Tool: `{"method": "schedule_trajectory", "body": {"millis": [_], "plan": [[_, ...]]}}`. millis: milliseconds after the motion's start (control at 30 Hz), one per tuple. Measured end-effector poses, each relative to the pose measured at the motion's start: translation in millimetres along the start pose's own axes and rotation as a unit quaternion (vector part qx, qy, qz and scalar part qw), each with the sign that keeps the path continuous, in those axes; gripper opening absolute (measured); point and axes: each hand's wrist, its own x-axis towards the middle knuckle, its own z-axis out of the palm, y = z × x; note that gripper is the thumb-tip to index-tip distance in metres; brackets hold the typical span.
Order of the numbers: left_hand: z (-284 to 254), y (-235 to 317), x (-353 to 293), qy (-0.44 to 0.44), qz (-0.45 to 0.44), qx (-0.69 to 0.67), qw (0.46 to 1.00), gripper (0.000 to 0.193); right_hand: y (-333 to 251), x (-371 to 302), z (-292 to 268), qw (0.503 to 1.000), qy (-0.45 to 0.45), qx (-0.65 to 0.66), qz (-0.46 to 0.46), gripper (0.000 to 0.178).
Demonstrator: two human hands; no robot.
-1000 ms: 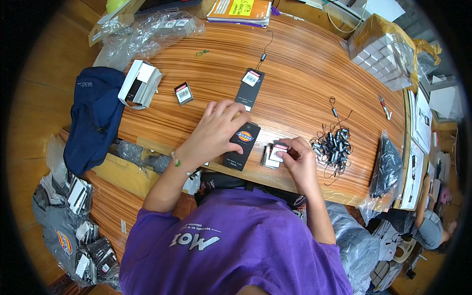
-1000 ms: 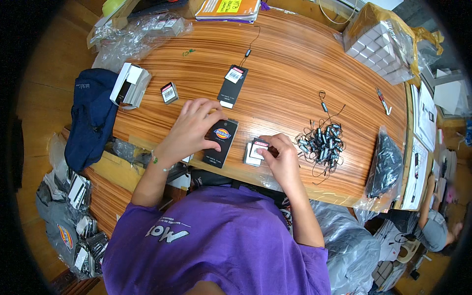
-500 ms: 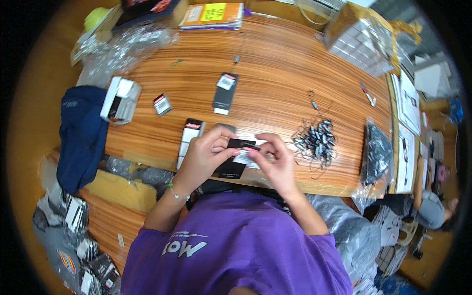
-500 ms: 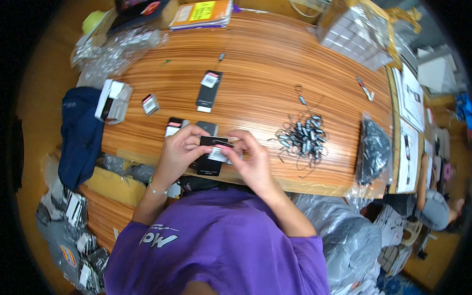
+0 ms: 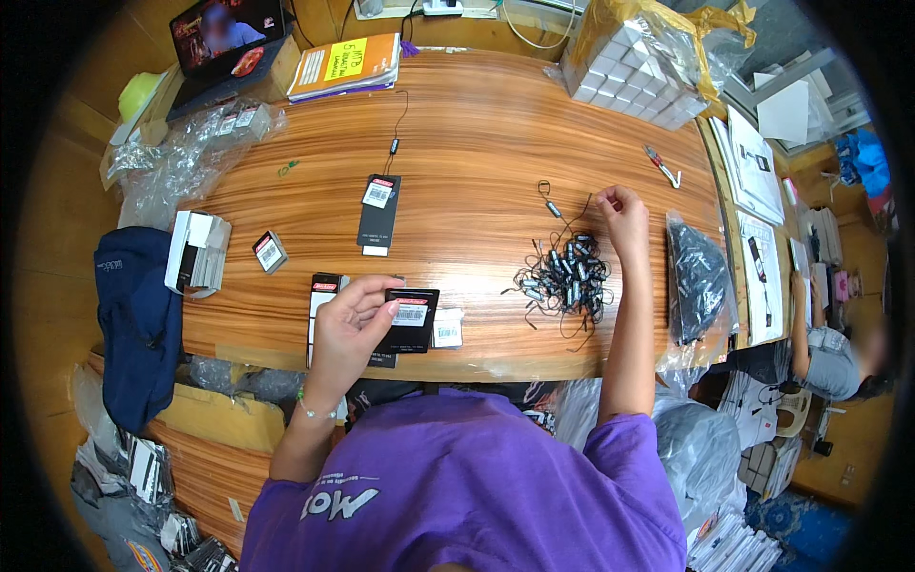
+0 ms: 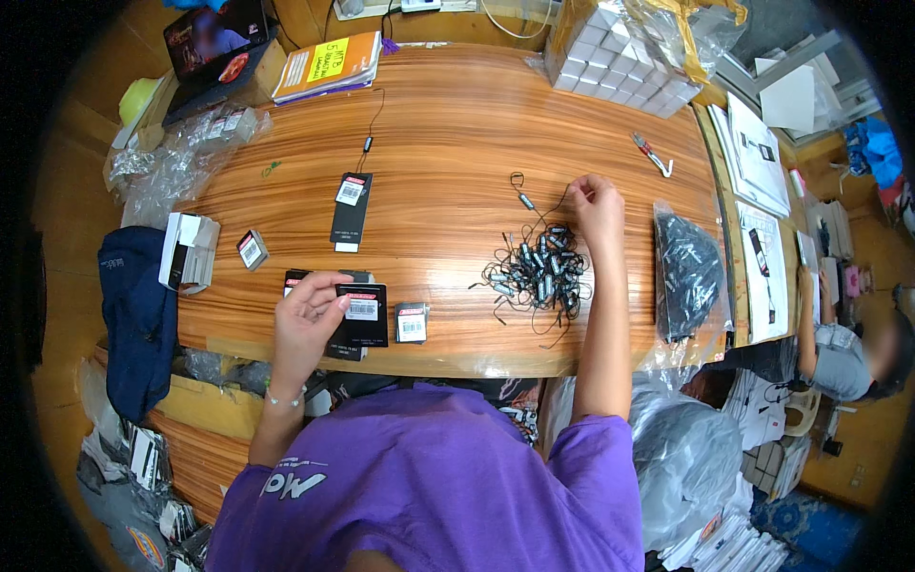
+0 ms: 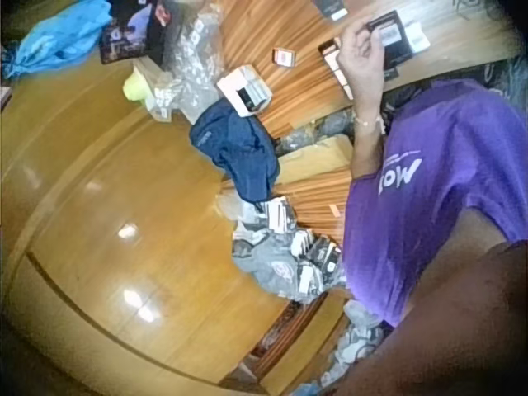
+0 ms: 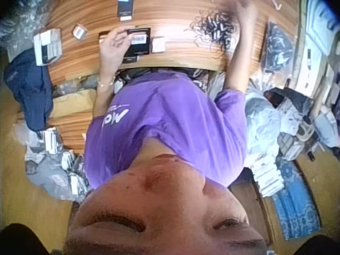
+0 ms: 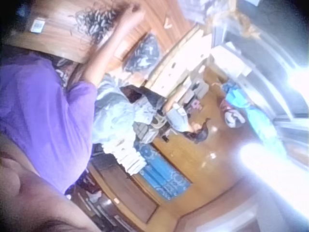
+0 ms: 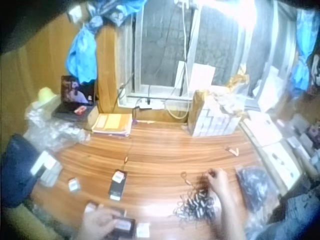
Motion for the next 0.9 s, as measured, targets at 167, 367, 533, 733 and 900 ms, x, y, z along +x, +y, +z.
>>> {"method": "schedule_trajectory", "body": {"millis": [167,367,533,733,900], "plan": [[5.0,0.8,1.8,-0.007,-0.006,-0.013,1.0,0.021,-14.3,3.0,22.3,0.993,-0.109,0.005,-0.053,0.014],[5.4,3.4,3.9,-0.006,-0.013,-0.048,0.999,0.021,-14.1,-8.0,36.5,0.985,-0.11,-0.082,-0.107,0.018],[12.6,12.7,12.9,-0.093,0.006,0.03,0.995,0.013,-49.8,-19.1,-3.7,0.962,-0.11,0.249,-0.011,0.007],[50.4,29.3,46.1,-0.154,0.233,0.186,0.942,0.016,-115.9,-60.6,-37.6,0.966,-0.141,0.197,-0.09,0.008],[72.0,20.5,53.4,-0.164,0.267,0.199,0.928,0.014,-129.3,-88.9,-26.4,0.933,-0.228,0.265,-0.087,0.01]]}}
